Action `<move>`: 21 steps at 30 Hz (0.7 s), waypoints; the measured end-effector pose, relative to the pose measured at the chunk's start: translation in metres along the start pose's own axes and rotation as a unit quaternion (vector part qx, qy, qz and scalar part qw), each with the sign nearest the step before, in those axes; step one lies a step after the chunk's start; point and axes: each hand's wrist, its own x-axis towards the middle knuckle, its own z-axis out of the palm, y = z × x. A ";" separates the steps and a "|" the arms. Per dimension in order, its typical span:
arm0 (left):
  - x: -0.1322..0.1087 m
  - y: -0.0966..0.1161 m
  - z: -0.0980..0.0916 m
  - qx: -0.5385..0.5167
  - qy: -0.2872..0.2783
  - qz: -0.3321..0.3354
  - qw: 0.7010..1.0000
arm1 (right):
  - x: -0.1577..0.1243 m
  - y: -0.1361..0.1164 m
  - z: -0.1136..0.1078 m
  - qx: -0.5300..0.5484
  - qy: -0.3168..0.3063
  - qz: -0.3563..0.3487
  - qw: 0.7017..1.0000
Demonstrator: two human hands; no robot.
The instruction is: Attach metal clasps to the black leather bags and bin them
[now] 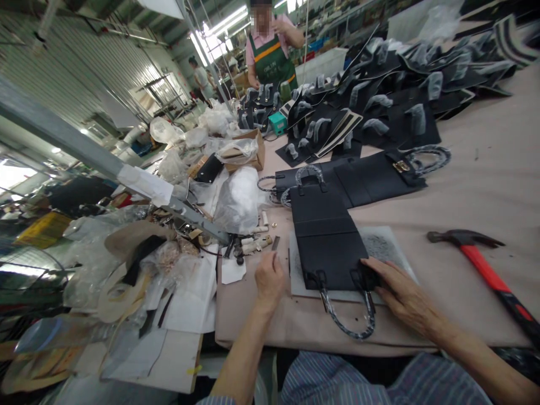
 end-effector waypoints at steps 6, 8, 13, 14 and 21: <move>0.080 -0.020 -0.010 0.215 -0.251 -0.145 0.933 | 0.002 -0.005 -0.006 0.022 0.004 0.015 1.000; 0.091 -0.019 -0.005 0.230 -0.298 -0.137 0.916 | 0.004 -0.009 -0.007 0.024 0.000 0.020 1.000; 0.106 -0.013 0.010 0.225 -0.333 -0.097 0.911 | 0.008 -0.015 -0.011 0.025 0.012 0.020 0.999; 0.107 -0.014 0.012 0.220 -0.334 -0.096 0.911 | 0.009 -0.017 -0.012 0.025 0.015 0.021 0.999; 0.102 -0.031 -0.005 0.131 -0.329 -0.112 0.928 | 0.010 -0.018 -0.017 0.042 0.012 0.013 0.999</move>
